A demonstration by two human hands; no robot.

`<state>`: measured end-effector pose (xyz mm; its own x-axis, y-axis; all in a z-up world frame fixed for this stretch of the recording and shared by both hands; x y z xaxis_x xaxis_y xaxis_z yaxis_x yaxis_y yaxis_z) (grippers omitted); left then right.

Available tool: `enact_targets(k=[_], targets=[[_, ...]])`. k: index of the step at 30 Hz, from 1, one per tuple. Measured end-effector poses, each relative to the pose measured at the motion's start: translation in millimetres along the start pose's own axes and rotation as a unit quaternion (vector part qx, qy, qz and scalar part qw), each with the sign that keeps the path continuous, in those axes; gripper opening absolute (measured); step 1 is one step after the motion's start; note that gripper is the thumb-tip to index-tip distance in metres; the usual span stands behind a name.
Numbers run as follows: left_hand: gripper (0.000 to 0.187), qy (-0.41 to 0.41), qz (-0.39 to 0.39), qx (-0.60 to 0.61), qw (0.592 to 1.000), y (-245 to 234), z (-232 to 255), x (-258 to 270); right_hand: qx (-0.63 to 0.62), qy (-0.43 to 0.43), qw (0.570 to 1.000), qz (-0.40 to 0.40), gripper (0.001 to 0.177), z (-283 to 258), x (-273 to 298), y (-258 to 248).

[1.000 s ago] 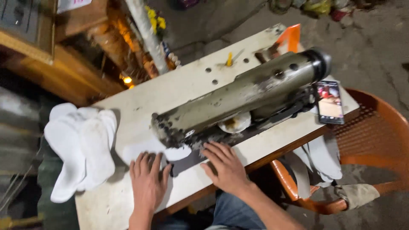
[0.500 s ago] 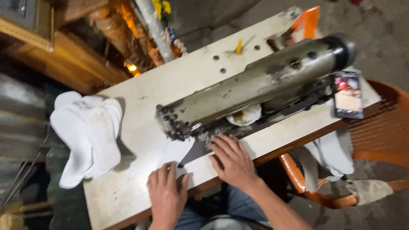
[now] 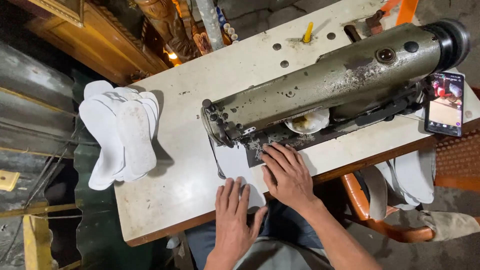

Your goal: Stitching layers of shoe insoles together using an industrial sewing machine

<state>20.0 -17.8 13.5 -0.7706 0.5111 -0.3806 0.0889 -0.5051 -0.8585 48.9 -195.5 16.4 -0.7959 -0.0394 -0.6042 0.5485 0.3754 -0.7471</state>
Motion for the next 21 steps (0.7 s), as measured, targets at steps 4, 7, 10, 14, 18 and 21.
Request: enact_targets(k=[4, 7, 10, 14, 18, 21], targets=[[0.059, 0.024, 0.002, 0.021, 0.999, 2, -1, 1, -0.003, -0.006, 1.000, 0.003, 0.027, -1, 0, 0], [0.049, 0.028, 0.007, 0.004, 1.000, 1, -6, -3, -0.007, -0.003, 1.000, -0.001, 0.028, 0, 0, 0], [0.048, 0.026, 0.020, -0.017, 0.999, 0, -10, -7, -0.009, -0.005, 1.000, 0.007, 0.027, -1, -1, -1], [0.058, 0.029, 0.022, -0.049, 0.998, 2, -11, -12, -0.012, -0.004, 1.000, 0.004, 0.027, 1, 0, -3], [0.060, 0.047, 0.034, -0.068, 0.996, 4, -14, -12, -0.017, -0.003, 1.000, 0.011, 0.027, 2, 1, -2], [0.060, 0.054, 0.023, -0.065, 0.996, 3, -17, -12, -0.019, -0.004, 1.000, 0.009, 0.027, 2, 1, -2]])
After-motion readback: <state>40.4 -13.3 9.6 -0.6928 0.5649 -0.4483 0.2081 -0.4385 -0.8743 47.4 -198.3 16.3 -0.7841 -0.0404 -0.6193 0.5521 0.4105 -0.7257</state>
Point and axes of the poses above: each hand's wrist, its own x-axis away from the middle knuckle, its own y-axis out of the palm, z = x × y, the point moved 3 cm from there along -x, towards the middle knuckle, and after that the axes turned 2 degrees about z, right-handed, at the moved point
